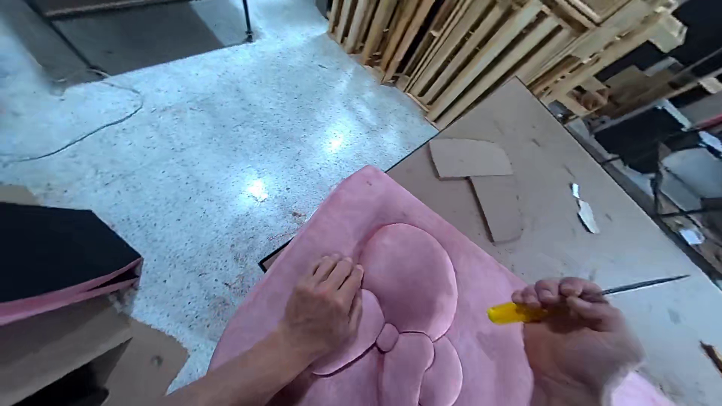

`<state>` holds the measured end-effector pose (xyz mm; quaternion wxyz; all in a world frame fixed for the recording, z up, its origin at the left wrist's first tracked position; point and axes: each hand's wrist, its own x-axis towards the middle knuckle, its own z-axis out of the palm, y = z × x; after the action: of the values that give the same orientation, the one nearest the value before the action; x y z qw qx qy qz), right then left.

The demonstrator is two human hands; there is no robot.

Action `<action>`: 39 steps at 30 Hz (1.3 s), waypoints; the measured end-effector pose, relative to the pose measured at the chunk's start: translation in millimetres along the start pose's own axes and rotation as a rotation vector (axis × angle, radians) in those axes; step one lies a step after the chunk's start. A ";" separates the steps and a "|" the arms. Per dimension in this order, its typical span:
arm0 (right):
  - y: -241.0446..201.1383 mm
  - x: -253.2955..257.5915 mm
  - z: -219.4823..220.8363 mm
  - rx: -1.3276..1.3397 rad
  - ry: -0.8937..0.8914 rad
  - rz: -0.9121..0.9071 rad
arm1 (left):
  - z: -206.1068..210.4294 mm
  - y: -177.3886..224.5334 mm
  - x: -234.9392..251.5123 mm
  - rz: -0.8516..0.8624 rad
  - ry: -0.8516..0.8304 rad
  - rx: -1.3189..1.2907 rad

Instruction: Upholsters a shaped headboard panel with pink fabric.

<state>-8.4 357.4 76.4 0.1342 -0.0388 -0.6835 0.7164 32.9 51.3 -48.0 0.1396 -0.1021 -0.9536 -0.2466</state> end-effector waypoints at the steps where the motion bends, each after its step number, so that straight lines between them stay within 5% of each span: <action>1: -9.9 -2.0 41.2 0.104 -0.087 -0.062 | -2.4 2.0 -1.0 -0.001 0.004 -0.012; 6: -32.8 -15.3 179.1 0.254 -0.290 -0.337 | 4.0 -1.8 -1.1 0.001 -0.013 -0.042; 10: 45.9 -0.6 184.3 0.125 -0.422 -0.160 | 4.1 1.0 -3.6 -0.002 -0.059 -0.069; 14: -11.6 8.1 192.6 0.186 -0.449 -0.279 | 6.2 -0.2 -1.8 -0.018 -0.099 -0.082; 18: 51.2 3.3 186.4 0.157 -0.456 -0.216 | 6.7 -1.1 0.8 -0.006 -0.096 -0.084; 23: -11.3 8.5 185.1 0.208 -0.449 -0.414 | 6.1 -0.8 0.6 -0.018 -0.107 -0.079; 27: 47.9 -2.2 173.7 0.226 -0.352 -0.079 | 8.1 -3.5 1.0 -0.006 -0.070 -0.075; 33: -25.6 23.9 67.9 0.360 -0.170 -0.294 | 8.4 -7.7 6.0 -0.019 -0.031 -0.049; 39: 7.0 -64.5 -11.8 -0.060 0.103 0.051 | -13.5 2.0 6.2 0.012 0.026 0.004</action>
<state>55.4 352.8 60.5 0.1498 -0.0972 -0.6957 0.6958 30.5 47.0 -33.8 0.1537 -0.1044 -0.9516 -0.2450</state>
